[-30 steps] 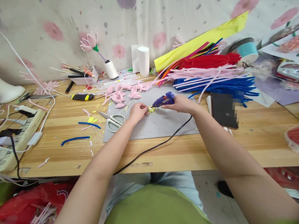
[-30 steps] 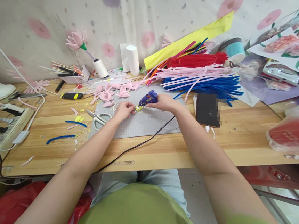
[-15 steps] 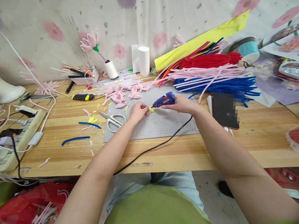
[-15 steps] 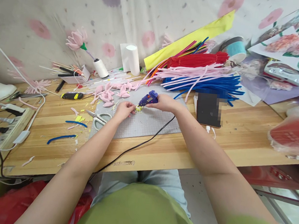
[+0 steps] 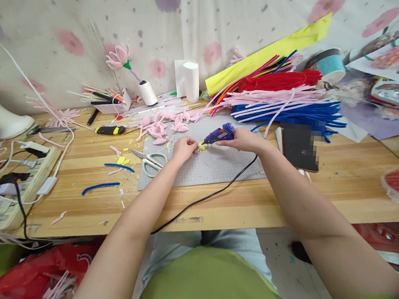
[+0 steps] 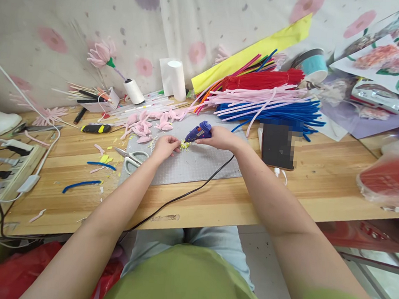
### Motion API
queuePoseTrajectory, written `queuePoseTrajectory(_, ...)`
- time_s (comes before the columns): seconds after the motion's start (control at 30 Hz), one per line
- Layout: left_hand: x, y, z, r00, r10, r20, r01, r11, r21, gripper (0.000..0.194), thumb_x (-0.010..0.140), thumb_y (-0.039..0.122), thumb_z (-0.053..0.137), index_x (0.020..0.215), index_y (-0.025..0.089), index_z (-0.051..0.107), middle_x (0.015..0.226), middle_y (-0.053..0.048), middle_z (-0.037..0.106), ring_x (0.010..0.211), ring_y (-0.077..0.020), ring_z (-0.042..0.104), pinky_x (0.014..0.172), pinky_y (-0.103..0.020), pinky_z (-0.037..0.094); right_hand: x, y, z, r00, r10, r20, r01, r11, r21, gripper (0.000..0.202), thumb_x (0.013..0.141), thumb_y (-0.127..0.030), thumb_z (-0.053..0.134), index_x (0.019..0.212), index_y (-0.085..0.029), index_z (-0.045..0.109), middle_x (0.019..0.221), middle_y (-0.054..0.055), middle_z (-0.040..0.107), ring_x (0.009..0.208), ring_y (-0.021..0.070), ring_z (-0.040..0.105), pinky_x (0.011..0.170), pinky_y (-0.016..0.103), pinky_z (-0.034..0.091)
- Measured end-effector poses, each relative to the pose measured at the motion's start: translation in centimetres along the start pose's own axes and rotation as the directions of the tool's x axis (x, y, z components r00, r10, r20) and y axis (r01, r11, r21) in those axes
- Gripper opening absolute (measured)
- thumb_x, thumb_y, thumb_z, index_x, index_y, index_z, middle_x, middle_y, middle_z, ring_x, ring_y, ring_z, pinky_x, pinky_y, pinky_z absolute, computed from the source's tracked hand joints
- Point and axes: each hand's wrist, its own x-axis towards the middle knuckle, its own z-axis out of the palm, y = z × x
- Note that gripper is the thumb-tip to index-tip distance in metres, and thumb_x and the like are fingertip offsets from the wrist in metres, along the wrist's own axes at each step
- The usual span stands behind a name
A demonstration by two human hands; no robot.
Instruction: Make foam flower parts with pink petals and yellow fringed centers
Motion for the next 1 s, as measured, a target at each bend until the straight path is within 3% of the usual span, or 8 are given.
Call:
queuePoseTrajectory(0.43, -0.11, 0.04, 0.01, 1.000, -0.001, 0.000, 0.001, 1.000, 0.002, 0.008, 0.078, 0.021, 0.056, 0.076, 0.013, 0.058, 0.072, -0.005, 0.067, 0.059, -0.0124, 0.065, 0.043, -0.017, 0.042, 0.11, 0.10, 0.29, 0.998, 0.009, -0.059, -0.009, 1.000, -0.009, 0.049, 0.072, -0.060, 0.059, 0.091, -0.017, 0.068, 0.073, 0.006, 0.065, 0.066, 0.0181, 0.058, 0.057, 0.027, 0.041)
queuePoseTrajectory(1.0, 0.13, -0.27, 0.08, 1.000, 0.013, 0.004, -0.013, 1.000, 0.018, 0.008, 0.077, 0.022, 0.058, 0.075, 0.014, 0.059, 0.072, -0.004, 0.068, 0.059, -0.0119, 0.065, 0.045, -0.017, 0.044, -0.13, -0.15, 0.23, 0.999, 0.038, -0.034, -0.038, 0.999, -0.002, 0.046, 0.071, -0.059, 0.062, 0.087, -0.017, 0.067, 0.072, 0.005, 0.064, 0.064, 0.0168, 0.056, 0.056, 0.026, 0.040)
